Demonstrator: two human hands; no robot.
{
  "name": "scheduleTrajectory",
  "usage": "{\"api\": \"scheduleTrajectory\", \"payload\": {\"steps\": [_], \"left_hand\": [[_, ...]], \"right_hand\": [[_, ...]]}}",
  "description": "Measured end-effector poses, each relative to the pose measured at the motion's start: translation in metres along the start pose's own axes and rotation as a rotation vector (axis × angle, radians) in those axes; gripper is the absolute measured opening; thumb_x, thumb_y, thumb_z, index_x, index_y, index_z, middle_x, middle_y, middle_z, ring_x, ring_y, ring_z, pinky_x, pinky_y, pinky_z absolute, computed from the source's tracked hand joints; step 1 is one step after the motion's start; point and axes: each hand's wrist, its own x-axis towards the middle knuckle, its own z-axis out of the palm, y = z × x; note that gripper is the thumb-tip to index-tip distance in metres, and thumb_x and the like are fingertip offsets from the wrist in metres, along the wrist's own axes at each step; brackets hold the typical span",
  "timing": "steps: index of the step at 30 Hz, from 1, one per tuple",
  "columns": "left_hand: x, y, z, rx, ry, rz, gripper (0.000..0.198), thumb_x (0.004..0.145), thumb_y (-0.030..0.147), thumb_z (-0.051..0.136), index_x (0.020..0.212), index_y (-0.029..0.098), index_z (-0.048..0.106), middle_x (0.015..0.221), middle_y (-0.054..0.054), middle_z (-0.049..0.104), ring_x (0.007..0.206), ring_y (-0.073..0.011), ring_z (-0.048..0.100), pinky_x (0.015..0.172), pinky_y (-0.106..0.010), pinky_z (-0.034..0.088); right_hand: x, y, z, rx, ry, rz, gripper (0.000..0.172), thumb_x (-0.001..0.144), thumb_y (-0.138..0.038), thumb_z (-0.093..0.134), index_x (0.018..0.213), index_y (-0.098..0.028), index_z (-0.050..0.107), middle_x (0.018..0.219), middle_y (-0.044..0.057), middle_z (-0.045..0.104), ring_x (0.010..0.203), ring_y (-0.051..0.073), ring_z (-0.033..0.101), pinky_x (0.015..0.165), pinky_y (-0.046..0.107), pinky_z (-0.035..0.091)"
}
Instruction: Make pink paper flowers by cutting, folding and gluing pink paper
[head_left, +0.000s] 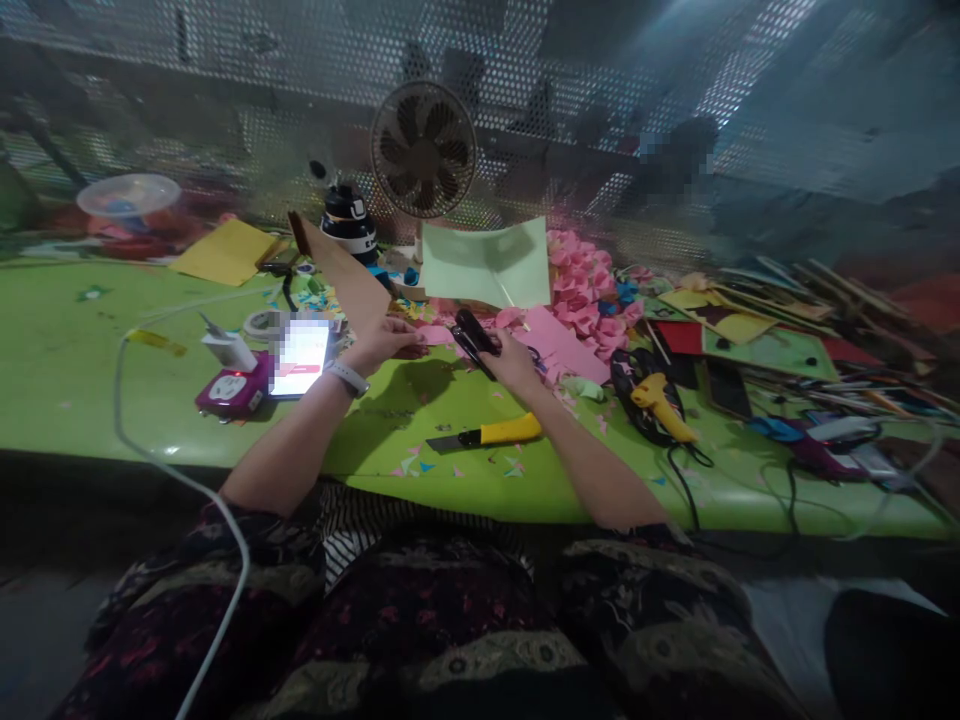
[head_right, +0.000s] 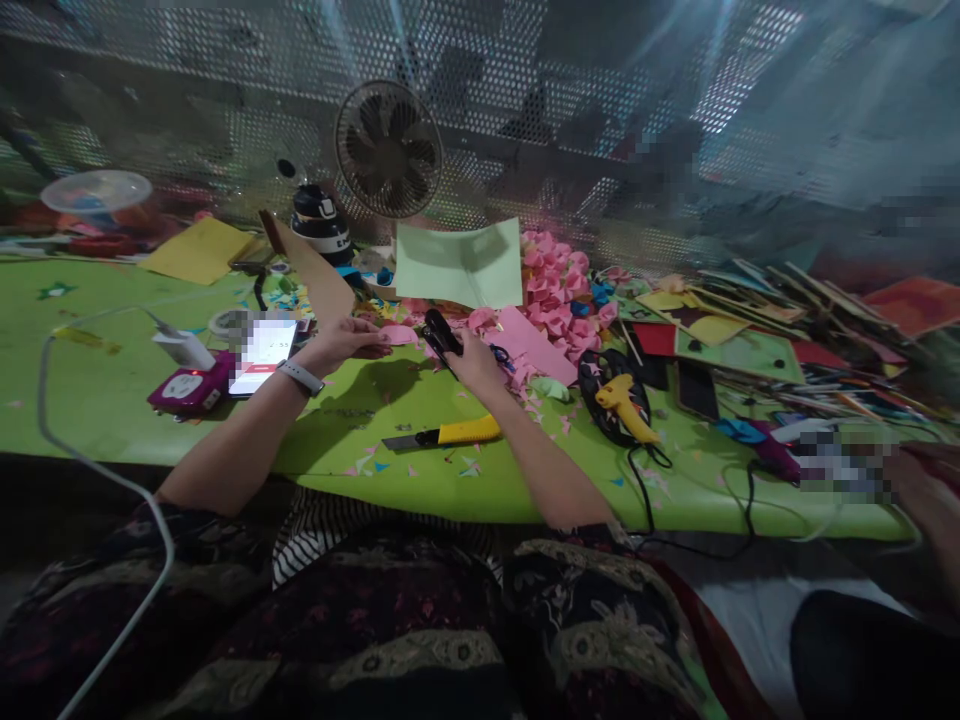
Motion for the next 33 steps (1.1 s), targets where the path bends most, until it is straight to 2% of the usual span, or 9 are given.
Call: {"api": "scheduleTrajectory", "payload": {"steps": [3, 6, 9, 12, 18, 22, 28, 30, 33], "left_hand": [[0.003, -0.001, -0.006, -0.018, 0.048, 0.014, 0.019, 0.067, 0.017, 0.086, 0.069, 0.01, 0.069, 0.07, -0.01, 0.074, 0.066, -0.0152, 0.072, 0.08, -0.031, 0.062], [0.008, -0.003, -0.013, -0.026, 0.083, 0.019, 0.023, 0.062, 0.018, 0.089, 0.068, 0.01, 0.069, 0.068, -0.008, 0.073, 0.065, -0.0148, 0.071, 0.082, -0.032, 0.062], [0.012, -0.004, -0.014, -0.04, 0.113, 0.005, 0.021, 0.061, 0.015, 0.089, 0.066, 0.01, 0.069, 0.067, -0.007, 0.072, 0.063, -0.0136, 0.07, 0.082, -0.031, 0.062], [0.012, -0.002, -0.011, -0.058, 0.09, -0.03, 0.017, 0.063, 0.009, 0.085, 0.064, 0.01, 0.069, 0.066, -0.008, 0.072, 0.063, -0.0132, 0.07, 0.079, -0.028, 0.062], [-0.003, -0.006, -0.004, 0.005, 0.0, -0.103, 0.015, 0.062, 0.008, 0.085, 0.063, 0.009, 0.07, 0.066, -0.011, 0.073, 0.062, -0.0155, 0.07, 0.076, -0.03, 0.062], [-0.015, -0.017, 0.005, 0.043, -0.043, -0.115, 0.012, 0.066, 0.012, 0.085, 0.068, 0.009, 0.074, 0.073, -0.013, 0.075, 0.066, -0.0156, 0.071, 0.076, -0.029, 0.06], [-0.031, -0.031, 0.018, 0.028, -0.12, -0.164, 0.011, 0.073, 0.016, 0.081, 0.065, 0.014, 0.073, 0.075, -0.009, 0.076, 0.065, -0.0134, 0.07, 0.073, -0.028, 0.06], [-0.034, -0.032, 0.019, 0.033, -0.115, -0.179, 0.012, 0.075, 0.015, 0.079, 0.066, 0.014, 0.072, 0.074, -0.007, 0.076, 0.066, -0.0121, 0.07, 0.075, -0.027, 0.059], [-0.035, -0.033, 0.022, 0.047, -0.044, -0.214, 0.014, 0.078, 0.012, 0.077, 0.066, 0.012, 0.07, 0.069, -0.006, 0.074, 0.065, -0.0117, 0.07, 0.078, -0.028, 0.059]], "right_hand": [[0.001, 0.002, -0.009, 0.01, 0.043, 0.035, 0.037, 0.08, -0.016, 0.06, 0.117, -0.017, 0.063, 0.118, 0.014, 0.07, 0.108, 0.03, 0.065, 0.099, 0.05, 0.049], [-0.002, 0.005, -0.029, 0.069, 0.045, -0.023, 0.043, 0.082, -0.019, 0.059, 0.125, -0.018, 0.061, 0.125, 0.013, 0.067, 0.114, 0.03, 0.063, 0.101, 0.05, 0.048], [-0.01, 0.008, -0.048, 0.12, -0.012, -0.125, 0.05, 0.082, -0.024, 0.063, 0.131, -0.018, 0.058, 0.132, 0.013, 0.063, 0.121, 0.031, 0.06, 0.103, 0.051, 0.047], [-0.024, 0.015, -0.056, 0.154, -0.105, -0.181, 0.051, 0.083, -0.028, 0.065, 0.132, -0.016, 0.059, 0.132, 0.014, 0.062, 0.121, 0.031, 0.059, 0.106, 0.051, 0.045], [-0.05, 0.035, -0.047, 0.301, -0.258, -0.148, 0.041, 0.081, -0.03, 0.068, 0.121, -0.02, 0.067, 0.123, 0.009, 0.068, 0.114, 0.025, 0.062, 0.105, 0.048, 0.045], [-0.056, 0.04, -0.042, 0.371, -0.277, -0.13, 0.039, 0.079, -0.031, 0.071, 0.117, -0.021, 0.07, 0.119, 0.008, 0.07, 0.108, 0.023, 0.064, 0.101, 0.046, 0.048], [-0.061, 0.036, -0.041, 0.449, -0.293, -0.127, 0.036, 0.078, -0.03, 0.074, 0.112, -0.021, 0.072, 0.117, 0.008, 0.07, 0.109, 0.022, 0.064, 0.103, 0.044, 0.048], [-0.062, 0.037, -0.042, 0.461, -0.29, -0.109, 0.036, 0.076, -0.031, 0.075, 0.11, -0.021, 0.073, 0.115, 0.007, 0.071, 0.107, 0.022, 0.065, 0.101, 0.044, 0.049], [-0.06, 0.039, -0.042, 0.472, -0.3, -0.1, 0.036, 0.074, -0.032, 0.077, 0.108, -0.021, 0.074, 0.113, 0.007, 0.071, 0.106, 0.023, 0.066, 0.101, 0.044, 0.049]]}}
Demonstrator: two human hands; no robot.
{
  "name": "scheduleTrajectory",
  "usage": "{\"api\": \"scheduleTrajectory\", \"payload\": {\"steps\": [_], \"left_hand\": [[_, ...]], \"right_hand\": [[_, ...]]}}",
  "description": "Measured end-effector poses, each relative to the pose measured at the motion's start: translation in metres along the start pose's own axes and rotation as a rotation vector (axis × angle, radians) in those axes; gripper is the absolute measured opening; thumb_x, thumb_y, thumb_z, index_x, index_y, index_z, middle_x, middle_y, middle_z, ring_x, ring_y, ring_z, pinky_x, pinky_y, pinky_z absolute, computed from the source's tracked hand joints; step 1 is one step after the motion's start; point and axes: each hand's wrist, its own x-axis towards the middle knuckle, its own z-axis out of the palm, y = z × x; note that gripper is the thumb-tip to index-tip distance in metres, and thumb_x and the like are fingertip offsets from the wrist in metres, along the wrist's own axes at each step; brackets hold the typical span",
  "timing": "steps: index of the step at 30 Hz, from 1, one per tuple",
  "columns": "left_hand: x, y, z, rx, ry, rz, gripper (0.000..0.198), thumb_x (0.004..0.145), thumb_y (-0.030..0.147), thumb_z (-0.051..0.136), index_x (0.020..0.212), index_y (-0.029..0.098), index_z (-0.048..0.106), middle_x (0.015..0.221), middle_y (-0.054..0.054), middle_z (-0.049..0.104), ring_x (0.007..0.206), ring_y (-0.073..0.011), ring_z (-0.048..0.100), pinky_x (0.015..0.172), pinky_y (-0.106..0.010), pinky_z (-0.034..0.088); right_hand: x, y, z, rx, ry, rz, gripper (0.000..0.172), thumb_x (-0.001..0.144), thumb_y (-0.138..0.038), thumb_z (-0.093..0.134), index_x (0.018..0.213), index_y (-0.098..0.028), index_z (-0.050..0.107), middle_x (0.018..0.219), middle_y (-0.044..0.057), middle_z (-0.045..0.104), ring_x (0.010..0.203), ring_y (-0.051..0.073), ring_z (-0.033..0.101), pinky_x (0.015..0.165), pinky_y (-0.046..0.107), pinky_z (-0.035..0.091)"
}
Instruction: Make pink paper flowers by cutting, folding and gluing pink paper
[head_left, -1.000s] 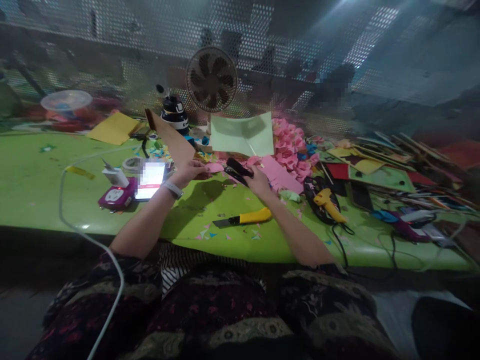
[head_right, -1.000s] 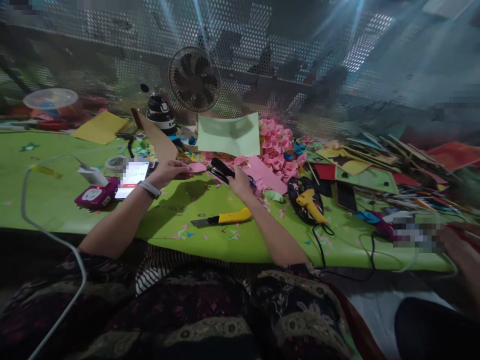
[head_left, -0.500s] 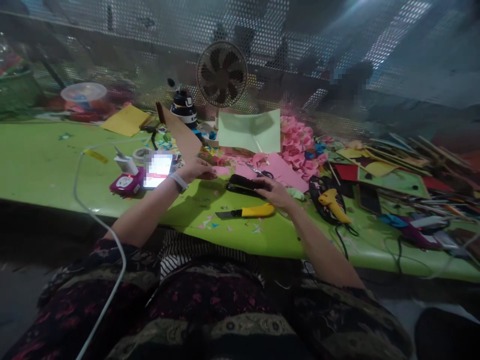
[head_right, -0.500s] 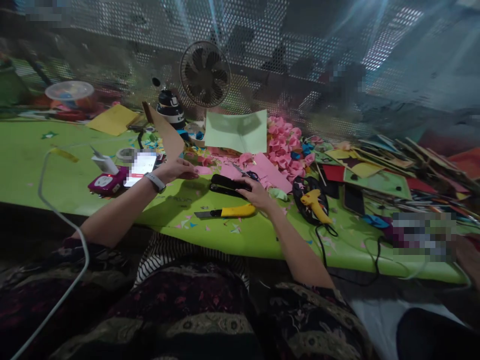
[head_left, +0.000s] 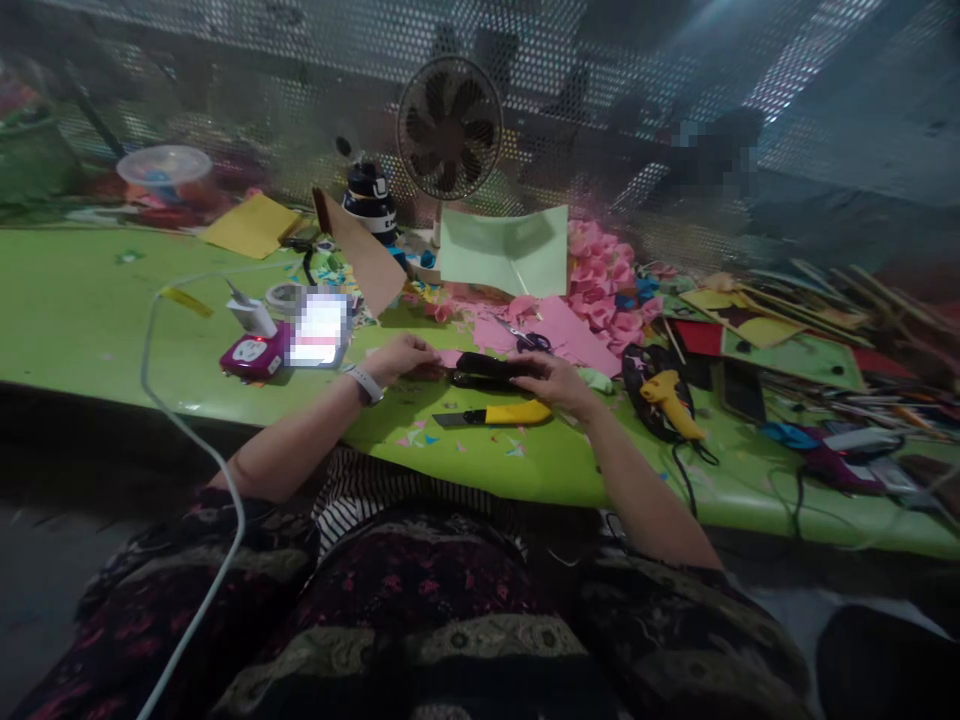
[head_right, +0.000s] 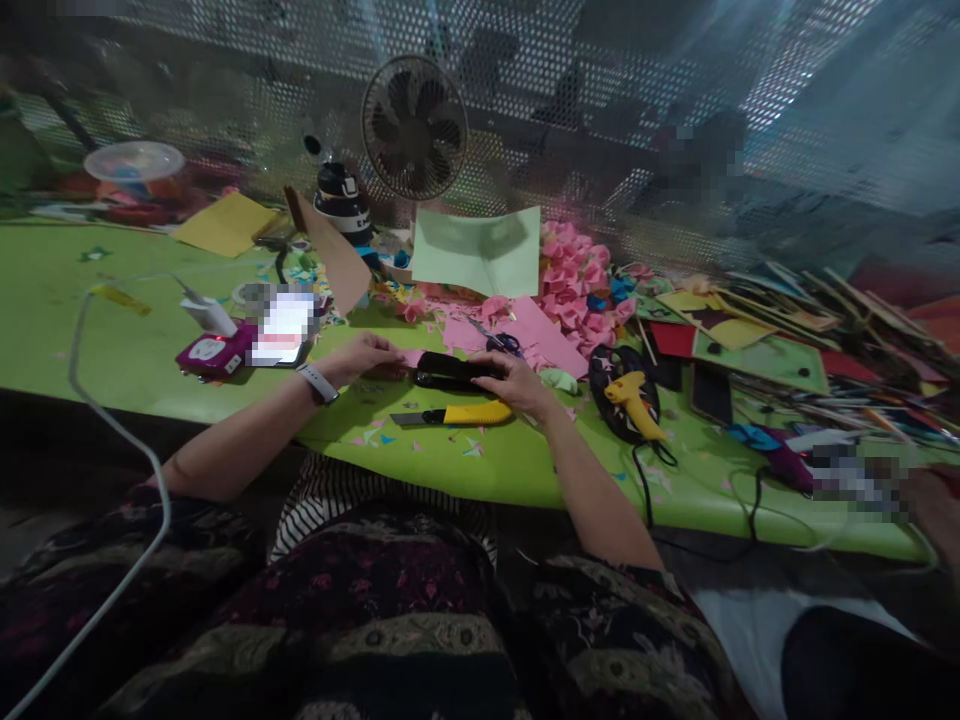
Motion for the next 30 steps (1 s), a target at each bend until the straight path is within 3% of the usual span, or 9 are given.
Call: {"api": "scheduleTrajectory", "payload": {"steps": [3, 9, 16, 22, 26, 30], "left_hand": [[-0.001, 0.0, 0.007, 0.037, 0.024, 0.004, 0.014, 0.082, 0.011, 0.073, 0.067, 0.012, 0.07, 0.071, -0.006, 0.074, 0.067, -0.011, 0.07, 0.08, -0.027, 0.058], [-0.006, -0.006, 0.018, 0.121, -0.076, -0.017, 0.012, 0.083, 0.019, 0.073, 0.072, 0.013, 0.072, 0.072, -0.007, 0.075, 0.062, -0.0105, 0.068, 0.07, -0.024, 0.057], [-0.009, -0.008, 0.019, -0.025, -0.07, -0.086, 0.008, 0.079, 0.013, 0.075, 0.074, 0.012, 0.07, 0.071, -0.008, 0.074, 0.066, -0.0132, 0.071, 0.078, -0.03, 0.058], [-0.017, -0.004, 0.025, -0.071, 0.027, -0.097, 0.017, 0.08, 0.009, 0.075, 0.069, 0.014, 0.063, 0.068, -0.007, 0.073, 0.064, -0.0147, 0.071, 0.078, -0.034, 0.06], [-0.018, -0.003, 0.025, -0.052, 0.03, -0.087, 0.015, 0.077, 0.01, 0.078, 0.072, 0.013, 0.064, 0.07, -0.006, 0.073, 0.064, -0.014, 0.071, 0.079, -0.031, 0.059], [-0.018, -0.002, 0.024, -0.017, -0.001, -0.095, 0.013, 0.079, 0.011, 0.076, 0.073, 0.013, 0.065, 0.074, -0.007, 0.075, 0.066, -0.0149, 0.071, 0.079, -0.031, 0.059]], "right_hand": [[0.001, 0.003, -0.001, -0.008, 0.008, -0.004, 0.037, 0.074, -0.034, 0.078, 0.109, -0.021, 0.074, 0.113, 0.007, 0.072, 0.106, 0.024, 0.066, 0.101, 0.044, 0.049], [0.001, 0.001, -0.002, -0.045, -0.011, -0.007, 0.04, 0.073, -0.036, 0.078, 0.109, -0.02, 0.074, 0.112, 0.008, 0.073, 0.107, 0.025, 0.065, 0.101, 0.047, 0.048], [0.022, -0.041, -0.002, -0.182, -0.02, -0.002, 0.045, 0.08, -0.05, 0.071, 0.111, -0.018, 0.073, 0.115, 0.013, 0.072, 0.102, 0.027, 0.067, 0.094, 0.047, 0.052], [0.079, -0.068, 0.04, -0.404, -0.009, -0.127, 0.058, 0.092, -0.062, 0.053, 0.122, -0.014, 0.066, 0.124, 0.015, 0.068, 0.111, 0.027, 0.064, 0.098, 0.044, 0.048], [0.106, -0.059, 0.078, -0.663, -0.075, -0.202, 0.067, 0.096, -0.066, 0.038, 0.129, -0.012, 0.061, 0.134, 0.018, 0.062, 0.125, 0.032, 0.054, 0.107, 0.047, 0.038], [0.111, -0.044, 0.094, -0.826, -0.087, -0.138, 0.065, 0.101, -0.059, 0.026, 0.131, -0.011, 0.057, 0.135, 0.021, 0.058, 0.128, 0.035, 0.048, 0.108, 0.052, 0.033]]}}
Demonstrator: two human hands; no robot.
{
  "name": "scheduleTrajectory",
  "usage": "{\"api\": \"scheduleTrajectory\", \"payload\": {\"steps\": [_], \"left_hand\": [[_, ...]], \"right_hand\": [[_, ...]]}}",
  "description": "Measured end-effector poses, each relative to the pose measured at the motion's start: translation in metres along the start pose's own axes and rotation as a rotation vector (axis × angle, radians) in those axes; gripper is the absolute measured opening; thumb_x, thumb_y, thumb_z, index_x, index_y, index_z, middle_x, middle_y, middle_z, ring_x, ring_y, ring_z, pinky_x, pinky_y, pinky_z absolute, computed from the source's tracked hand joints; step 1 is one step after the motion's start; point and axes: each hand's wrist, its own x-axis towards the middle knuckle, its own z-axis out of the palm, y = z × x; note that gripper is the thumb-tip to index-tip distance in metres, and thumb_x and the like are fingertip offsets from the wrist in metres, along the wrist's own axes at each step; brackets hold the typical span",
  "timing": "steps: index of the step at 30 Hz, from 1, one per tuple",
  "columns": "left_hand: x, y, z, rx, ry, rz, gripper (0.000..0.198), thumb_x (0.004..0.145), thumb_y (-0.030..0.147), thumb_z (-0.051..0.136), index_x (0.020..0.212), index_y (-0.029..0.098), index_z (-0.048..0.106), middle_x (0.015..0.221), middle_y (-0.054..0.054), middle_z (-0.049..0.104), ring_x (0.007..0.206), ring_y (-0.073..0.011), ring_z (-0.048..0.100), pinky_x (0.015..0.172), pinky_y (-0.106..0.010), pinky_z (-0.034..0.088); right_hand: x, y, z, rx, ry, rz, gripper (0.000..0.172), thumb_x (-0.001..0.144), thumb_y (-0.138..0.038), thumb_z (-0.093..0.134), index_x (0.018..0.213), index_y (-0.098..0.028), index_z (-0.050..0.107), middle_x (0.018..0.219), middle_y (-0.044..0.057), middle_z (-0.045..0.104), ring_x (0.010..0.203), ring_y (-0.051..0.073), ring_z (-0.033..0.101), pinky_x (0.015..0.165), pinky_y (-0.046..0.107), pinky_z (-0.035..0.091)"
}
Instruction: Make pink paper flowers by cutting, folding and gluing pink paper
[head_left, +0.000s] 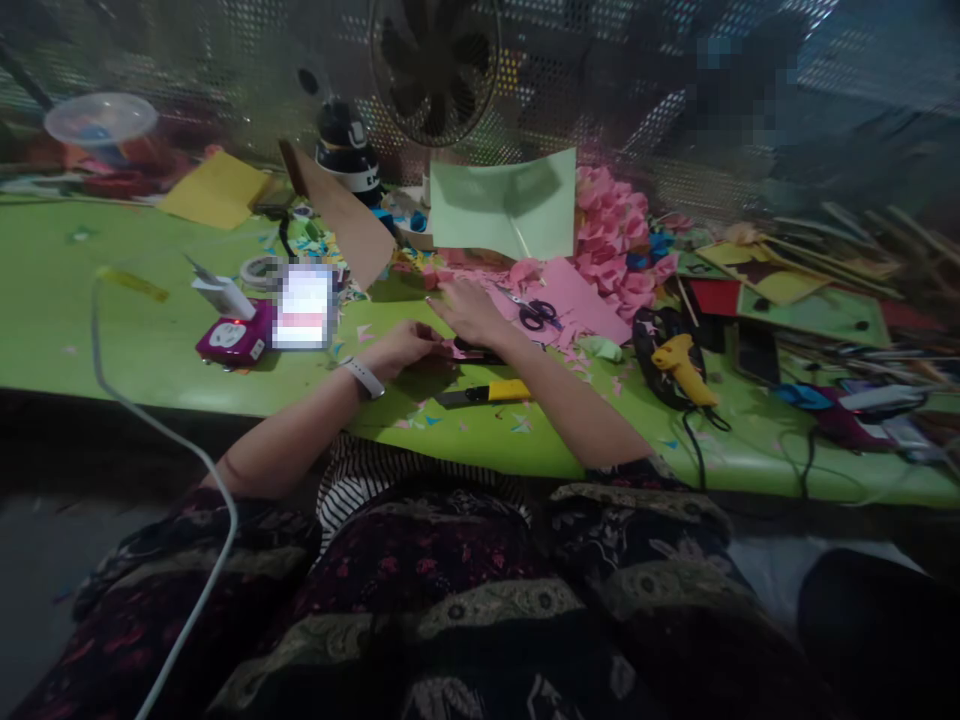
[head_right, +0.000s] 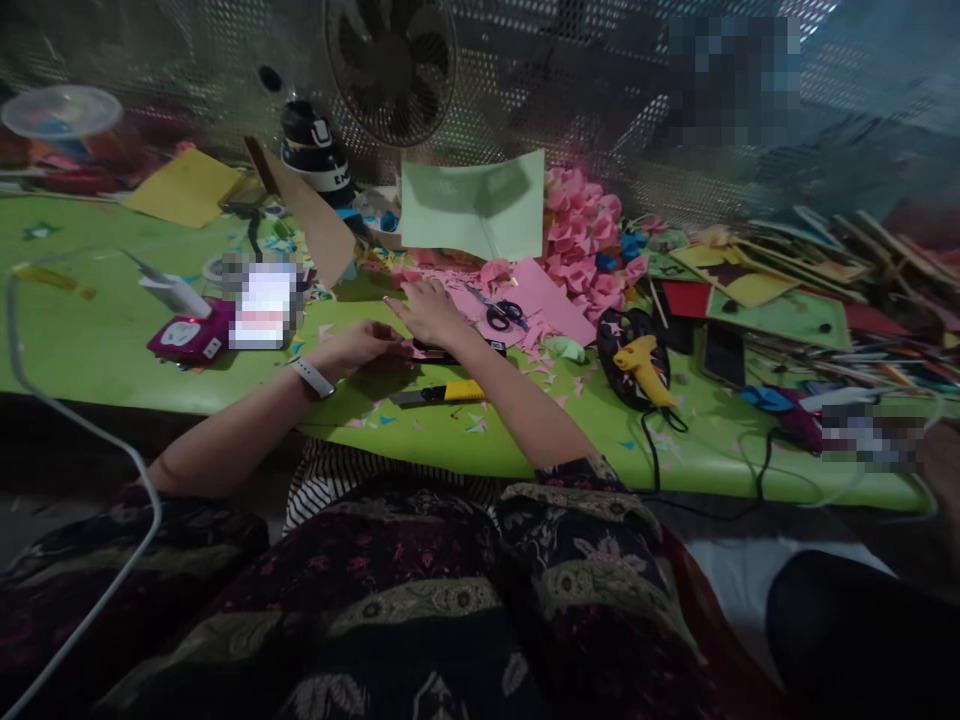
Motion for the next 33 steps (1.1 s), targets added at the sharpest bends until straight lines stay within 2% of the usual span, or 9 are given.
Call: {"api": "scheduleTrajectory", "payload": {"steps": [6, 12, 20, 30, 33], "left_hand": [[-0.0004, 0.001, 0.0002, 0.034, 0.004, -0.004, 0.013, 0.084, 0.009, 0.069, 0.071, 0.013, 0.067, 0.07, -0.007, 0.073, 0.065, -0.014, 0.07, 0.079, -0.03, 0.057], [0.0026, 0.0002, -0.0016, 0.026, -0.01, 0.003, 0.013, 0.079, 0.009, 0.074, 0.069, 0.013, 0.066, 0.073, -0.007, 0.073, 0.069, -0.0145, 0.069, 0.085, -0.034, 0.055], [0.0036, -0.0007, -0.0038, 0.044, -0.02, 0.004, 0.011, 0.08, 0.01, 0.071, 0.071, 0.015, 0.069, 0.076, -0.008, 0.074, 0.078, -0.0171, 0.071, 0.086, -0.033, 0.055], [-0.001, 0.0039, -0.0006, 0.045, -0.003, -0.011, 0.015, 0.08, 0.009, 0.073, 0.067, 0.015, 0.067, 0.069, -0.005, 0.072, 0.076, -0.0167, 0.071, 0.088, -0.033, 0.056], [-0.0044, 0.0065, 0.0007, 0.05, -0.001, -0.012, 0.016, 0.08, 0.01, 0.074, 0.067, 0.015, 0.067, 0.069, -0.005, 0.072, 0.073, -0.0161, 0.071, 0.087, -0.033, 0.056]], "right_hand": [[0.0001, 0.0035, 0.0066, -0.067, -0.011, 0.041, 0.056, 0.101, -0.053, 0.031, 0.13, -0.012, 0.055, 0.14, 0.02, 0.053, 0.133, 0.037, 0.042, 0.111, 0.054, 0.03], [0.0019, 0.0025, 0.0061, -0.07, -0.047, 0.034, 0.056, 0.1, -0.052, 0.034, 0.134, -0.012, 0.054, 0.141, 0.02, 0.053, 0.133, 0.038, 0.042, 0.111, 0.053, 0.031], [0.0018, 0.0022, 0.0042, -0.05, -0.067, 0.02, 0.057, 0.099, -0.053, 0.037, 0.135, -0.011, 0.053, 0.139, 0.021, 0.053, 0.133, 0.039, 0.042, 0.111, 0.056, 0.032], [0.0021, 0.0033, 0.0061, -0.047, -0.057, 0.002, 0.063, 0.099, -0.059, 0.035, 0.135, -0.011, 0.054, 0.141, 0.021, 0.052, 0.137, 0.038, 0.039, 0.113, 0.054, 0.028], [0.0015, 0.0021, 0.0046, -0.061, -0.071, 0.01, 0.06, 0.099, -0.056, 0.037, 0.134, -0.01, 0.055, 0.14, 0.021, 0.053, 0.136, 0.039, 0.04, 0.113, 0.054, 0.029]]}}
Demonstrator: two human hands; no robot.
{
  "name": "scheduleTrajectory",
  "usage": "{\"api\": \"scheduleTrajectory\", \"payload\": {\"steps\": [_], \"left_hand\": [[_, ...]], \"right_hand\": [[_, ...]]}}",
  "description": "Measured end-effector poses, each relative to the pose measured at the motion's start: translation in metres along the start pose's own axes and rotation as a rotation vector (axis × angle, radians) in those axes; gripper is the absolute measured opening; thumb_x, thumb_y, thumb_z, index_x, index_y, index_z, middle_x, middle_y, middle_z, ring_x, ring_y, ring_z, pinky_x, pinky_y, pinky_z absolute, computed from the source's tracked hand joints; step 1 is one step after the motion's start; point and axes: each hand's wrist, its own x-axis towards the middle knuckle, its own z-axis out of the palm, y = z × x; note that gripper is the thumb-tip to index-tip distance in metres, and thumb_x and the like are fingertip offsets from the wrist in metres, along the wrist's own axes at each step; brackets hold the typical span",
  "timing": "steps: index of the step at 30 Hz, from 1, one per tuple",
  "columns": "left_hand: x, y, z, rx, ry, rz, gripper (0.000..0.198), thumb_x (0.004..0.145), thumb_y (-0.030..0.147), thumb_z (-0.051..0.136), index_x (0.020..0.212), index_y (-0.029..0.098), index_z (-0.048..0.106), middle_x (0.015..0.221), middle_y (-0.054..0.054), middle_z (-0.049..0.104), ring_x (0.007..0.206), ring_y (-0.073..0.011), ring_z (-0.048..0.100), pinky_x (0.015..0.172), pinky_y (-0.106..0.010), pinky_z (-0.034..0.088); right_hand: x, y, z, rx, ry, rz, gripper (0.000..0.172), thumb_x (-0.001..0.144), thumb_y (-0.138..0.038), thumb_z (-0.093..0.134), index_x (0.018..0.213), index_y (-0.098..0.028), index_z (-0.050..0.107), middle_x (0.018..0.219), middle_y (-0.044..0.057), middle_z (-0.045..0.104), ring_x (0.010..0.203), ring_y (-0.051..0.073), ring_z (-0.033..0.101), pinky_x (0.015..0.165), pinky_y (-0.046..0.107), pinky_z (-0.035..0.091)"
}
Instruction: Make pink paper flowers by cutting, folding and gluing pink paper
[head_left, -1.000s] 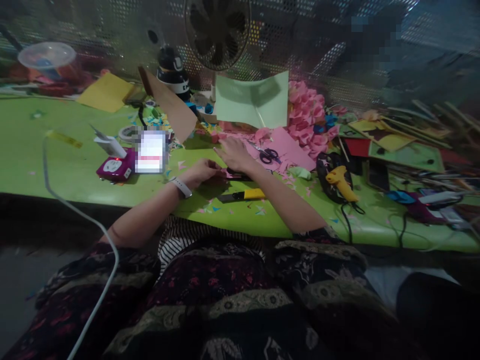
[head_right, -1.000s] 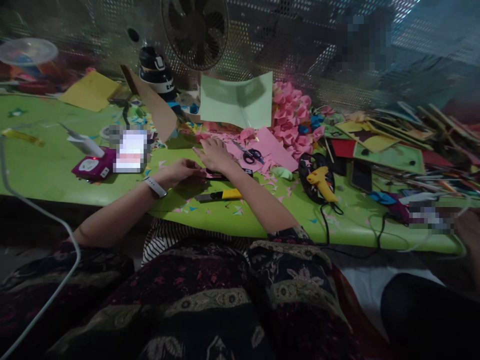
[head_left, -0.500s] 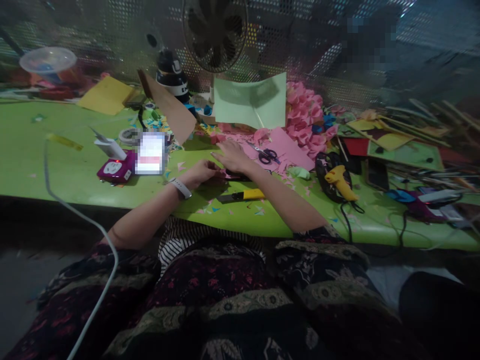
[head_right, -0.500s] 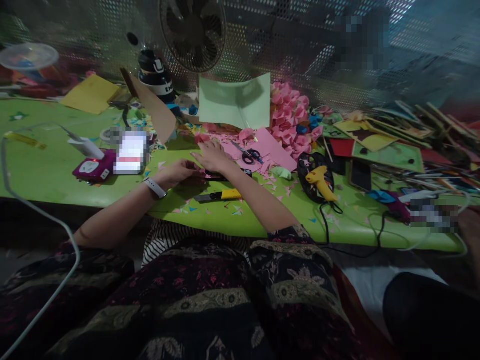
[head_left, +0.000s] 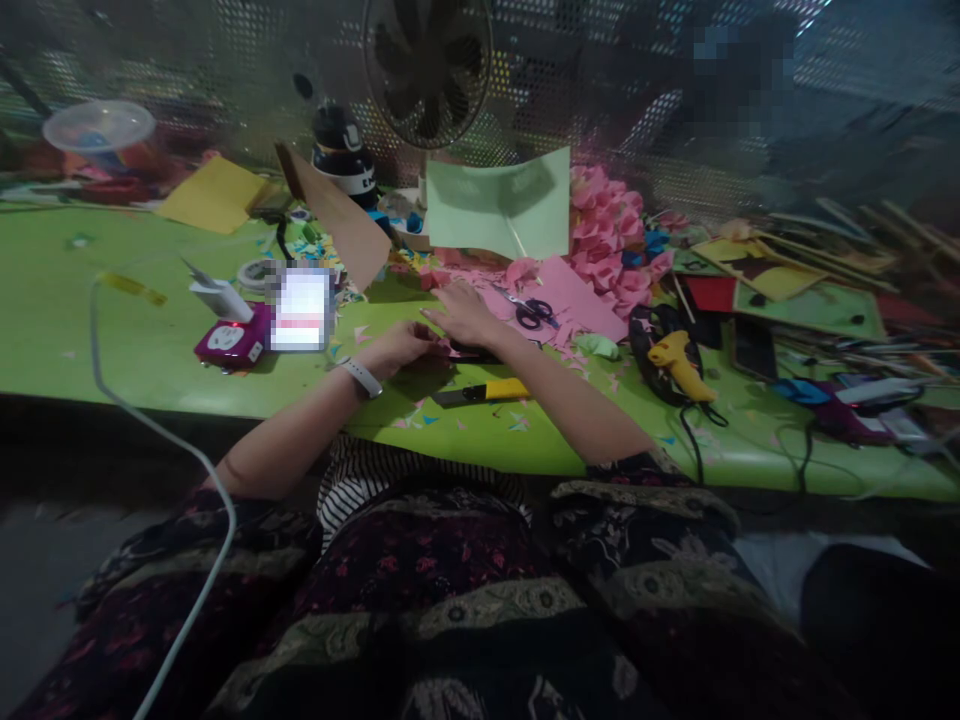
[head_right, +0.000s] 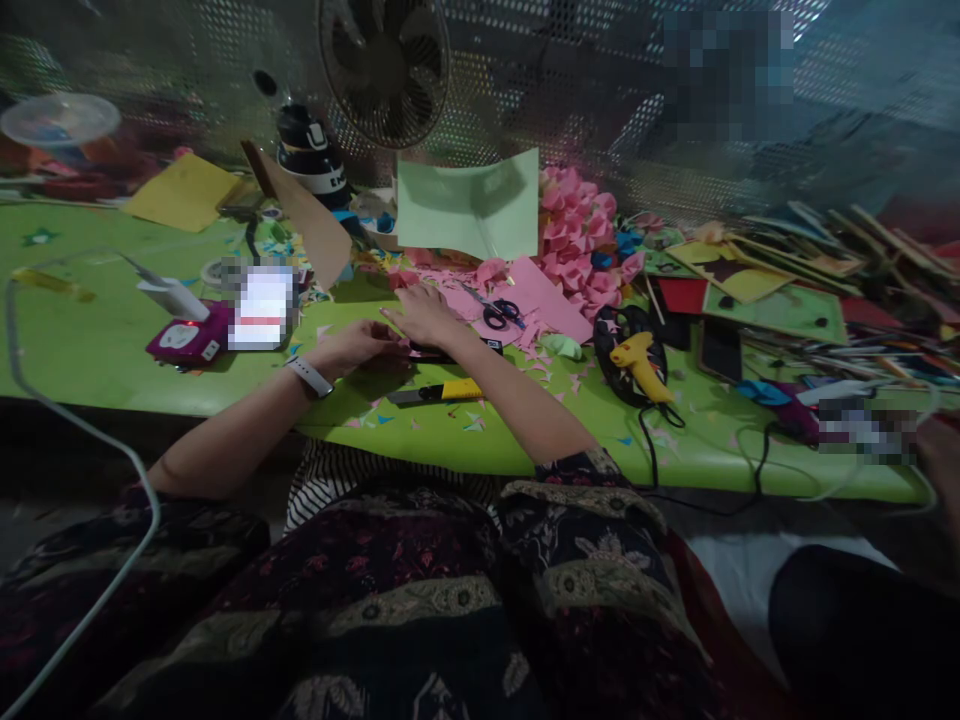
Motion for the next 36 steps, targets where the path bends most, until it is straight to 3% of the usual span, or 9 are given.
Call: {"api": "scheduleTrajectory", "payload": {"steps": [12, 23, 36], "left_hand": [[0.0049, -0.0021, -0.0028, 0.0, -0.022, 0.009, 0.015, 0.082, 0.008, 0.07, 0.068, 0.015, 0.068, 0.069, -0.006, 0.072, 0.074, -0.0162, 0.071, 0.087, -0.033, 0.056], [0.0027, 0.0009, -0.0017, 0.008, -0.006, -0.003, 0.014, 0.083, 0.01, 0.071, 0.07, 0.014, 0.068, 0.07, -0.007, 0.072, 0.072, -0.0154, 0.07, 0.087, -0.034, 0.056], [0.0063, -0.0013, -0.0038, -0.016, -0.019, 0.0, 0.013, 0.081, 0.007, 0.071, 0.071, 0.014, 0.069, 0.071, -0.006, 0.072, 0.071, -0.0145, 0.071, 0.088, -0.033, 0.056]], "right_hand": [[0.0012, 0.0007, 0.0011, 0.006, 0.001, -0.002, 0.063, 0.098, -0.059, 0.037, 0.133, -0.011, 0.057, 0.14, 0.021, 0.054, 0.135, 0.038, 0.042, 0.112, 0.055, 0.031], [0.0017, 0.0014, 0.0001, 0.001, -0.004, -0.018, 0.053, 0.098, -0.051, 0.041, 0.13, -0.013, 0.059, 0.135, 0.018, 0.058, 0.131, 0.035, 0.046, 0.111, 0.052, 0.033], [0.0041, 0.0021, 0.0037, 0.006, 0.007, -0.018, 0.057, 0.098, -0.056, 0.038, 0.126, -0.012, 0.062, 0.132, 0.019, 0.06, 0.128, 0.035, 0.047, 0.108, 0.052, 0.034]]}}
